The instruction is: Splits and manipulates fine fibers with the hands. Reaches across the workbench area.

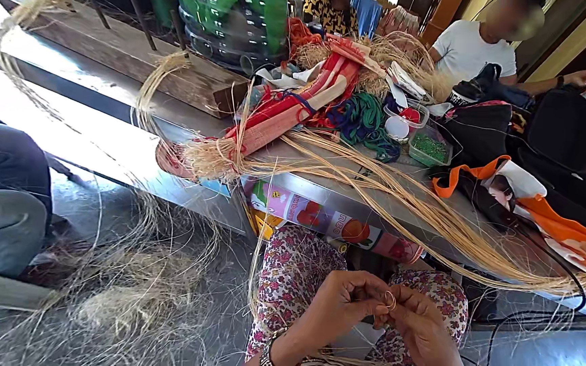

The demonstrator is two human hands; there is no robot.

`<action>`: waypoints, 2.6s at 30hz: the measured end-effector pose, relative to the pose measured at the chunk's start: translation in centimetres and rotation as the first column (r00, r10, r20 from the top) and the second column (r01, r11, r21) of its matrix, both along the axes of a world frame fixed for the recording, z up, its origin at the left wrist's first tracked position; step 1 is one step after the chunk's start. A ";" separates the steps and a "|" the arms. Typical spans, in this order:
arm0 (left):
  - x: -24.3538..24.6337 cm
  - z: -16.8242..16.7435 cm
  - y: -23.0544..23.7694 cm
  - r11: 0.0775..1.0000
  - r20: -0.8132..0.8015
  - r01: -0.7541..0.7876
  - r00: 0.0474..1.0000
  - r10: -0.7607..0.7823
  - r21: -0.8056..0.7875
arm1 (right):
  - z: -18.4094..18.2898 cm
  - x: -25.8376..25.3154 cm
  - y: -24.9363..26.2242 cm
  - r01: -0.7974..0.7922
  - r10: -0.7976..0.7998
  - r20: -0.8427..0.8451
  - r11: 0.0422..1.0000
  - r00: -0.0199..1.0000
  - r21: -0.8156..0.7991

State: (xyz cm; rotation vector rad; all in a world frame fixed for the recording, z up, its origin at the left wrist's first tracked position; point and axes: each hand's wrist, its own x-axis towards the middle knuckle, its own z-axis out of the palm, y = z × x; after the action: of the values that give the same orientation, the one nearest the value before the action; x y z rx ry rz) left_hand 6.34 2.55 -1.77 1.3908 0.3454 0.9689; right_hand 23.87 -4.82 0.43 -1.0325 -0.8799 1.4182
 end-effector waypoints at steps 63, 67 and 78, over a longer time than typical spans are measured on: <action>2.5 -1.0 -0.4 0.919 0.031 -0.093 0.993 0.113 -0.384 | -1.9 0.7 0.3 0.042 -0.180 0.437 0.951 0.881 0.307; 2.5 -0.5 -0.3 0.844 0.068 -0.061 0.991 0.114 -0.533 | -2.3 -0.2 0.9 0.067 -0.196 0.457 0.957 0.868 0.282; 1.2 -0.6 0.6 0.861 0.081 0.028 0.997 0.015 -0.508 | -3.5 1.8 1.7 -0.076 0.021 0.240 0.972 0.971 0.222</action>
State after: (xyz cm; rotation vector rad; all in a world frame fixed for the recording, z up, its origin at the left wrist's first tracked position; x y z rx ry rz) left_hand 7.54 3.15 -2.38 0.8636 0.4948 0.8464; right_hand 25.64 -3.13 -3.06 -1.0200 -1.2210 1.2147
